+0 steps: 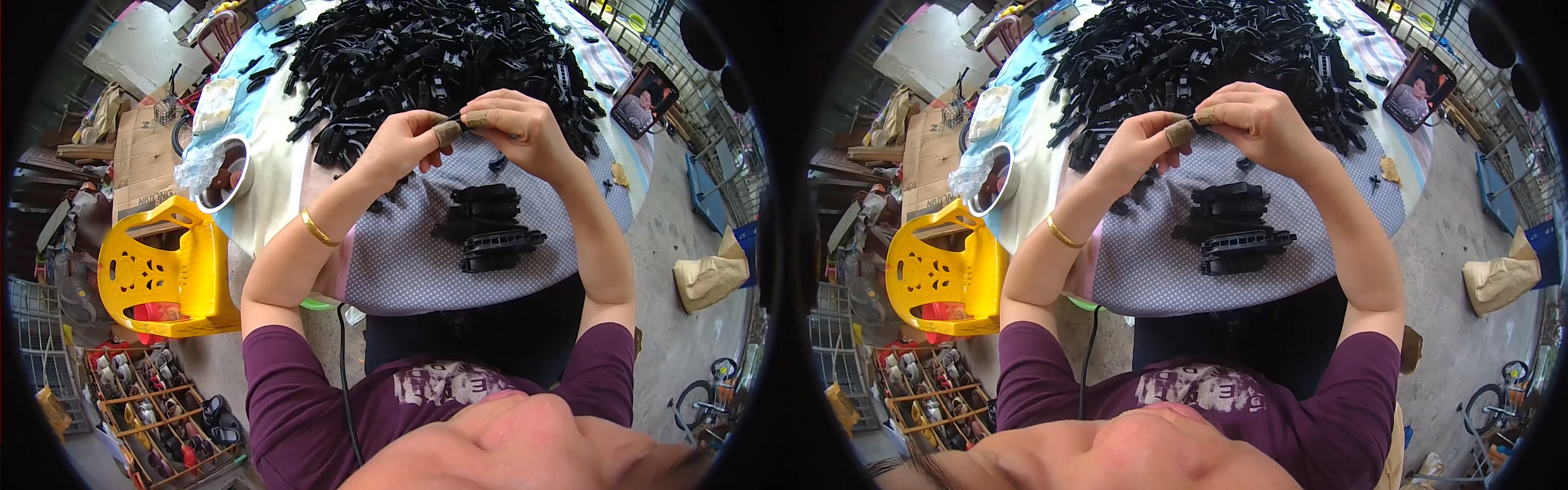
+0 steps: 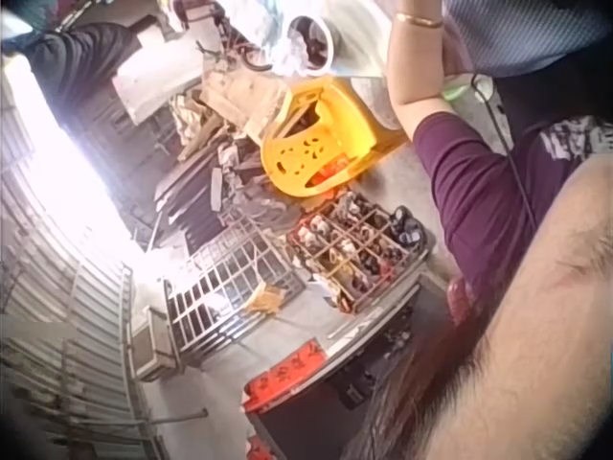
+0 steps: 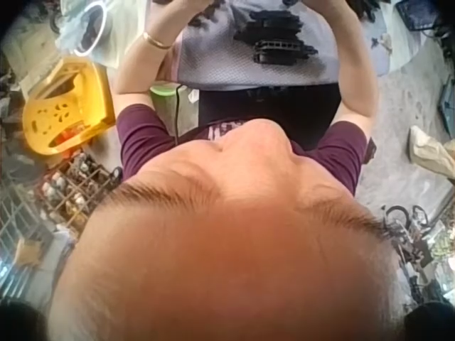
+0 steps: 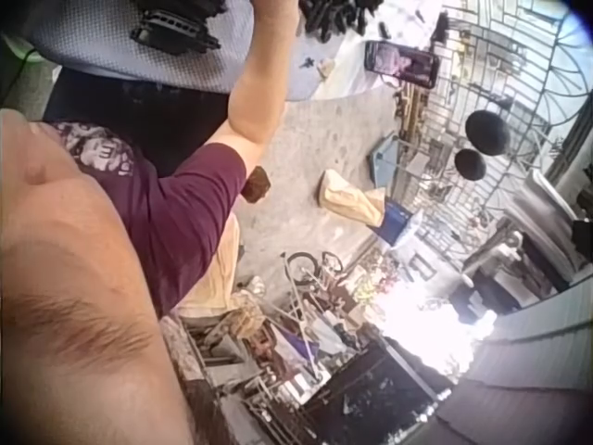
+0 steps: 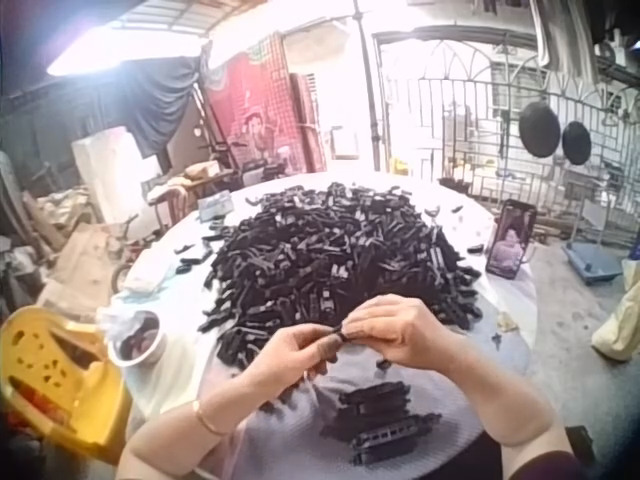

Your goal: Assembling black plastic components by hand at a table.

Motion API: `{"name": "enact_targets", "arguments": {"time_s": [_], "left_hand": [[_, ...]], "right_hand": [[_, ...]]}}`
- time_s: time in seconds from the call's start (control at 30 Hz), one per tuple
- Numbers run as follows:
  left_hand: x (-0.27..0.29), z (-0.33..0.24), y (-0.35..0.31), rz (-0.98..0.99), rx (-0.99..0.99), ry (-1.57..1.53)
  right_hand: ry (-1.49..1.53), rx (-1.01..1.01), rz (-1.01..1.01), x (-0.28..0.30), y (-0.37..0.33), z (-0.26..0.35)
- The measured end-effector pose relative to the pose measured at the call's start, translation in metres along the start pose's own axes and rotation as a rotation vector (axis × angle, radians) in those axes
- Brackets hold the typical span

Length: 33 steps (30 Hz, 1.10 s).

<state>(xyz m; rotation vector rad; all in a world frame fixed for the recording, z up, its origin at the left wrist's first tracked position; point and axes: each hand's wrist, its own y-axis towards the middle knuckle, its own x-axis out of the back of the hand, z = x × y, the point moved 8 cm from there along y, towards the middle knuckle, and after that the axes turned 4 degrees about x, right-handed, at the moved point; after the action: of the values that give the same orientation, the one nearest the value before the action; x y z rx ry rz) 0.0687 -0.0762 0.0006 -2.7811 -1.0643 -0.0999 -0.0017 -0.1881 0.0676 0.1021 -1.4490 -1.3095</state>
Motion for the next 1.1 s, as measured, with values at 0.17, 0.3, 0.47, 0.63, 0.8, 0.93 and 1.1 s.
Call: {"name": "enact_targets", "arguments": {"time_s": [0.17, 0.3, 0.47, 0.63, 0.8, 0.93, 1.1], "left_hand": [[0.008, -0.010, -0.002, -0.127, -0.091, 0.277], [0.002, -0.036, -0.015, -0.222, -0.375, 0.601], [-0.005, -0.055, -0.030, -0.327, -0.665, 0.773], [-0.005, -0.051, -0.027, -0.270, -0.573, 0.712], [-0.038, -0.027, -0.021, 0.137, -0.386, 0.644], [-0.046, -0.004, 0.002, 0.178, -0.210, 0.636], [-0.055, -0.033, 0.027, -0.034, -0.243, 0.736]], "right_hand": [[0.034, 0.016, 0.051, -0.003, 0.002, 0.003], [0.210, -0.290, 0.074, -0.012, -0.010, -0.023], [0.194, -0.456, 0.209, -0.014, -0.013, -0.023], [0.203, -0.418, 0.228, -0.010, -0.011, -0.026], [0.516, -0.471, -0.219, 0.037, -0.018, -0.075], [-0.539, -0.192, -0.238, 0.041, -0.019, -0.087], [-0.600, -0.214, -0.126, 0.033, -0.014, -0.089]]}}
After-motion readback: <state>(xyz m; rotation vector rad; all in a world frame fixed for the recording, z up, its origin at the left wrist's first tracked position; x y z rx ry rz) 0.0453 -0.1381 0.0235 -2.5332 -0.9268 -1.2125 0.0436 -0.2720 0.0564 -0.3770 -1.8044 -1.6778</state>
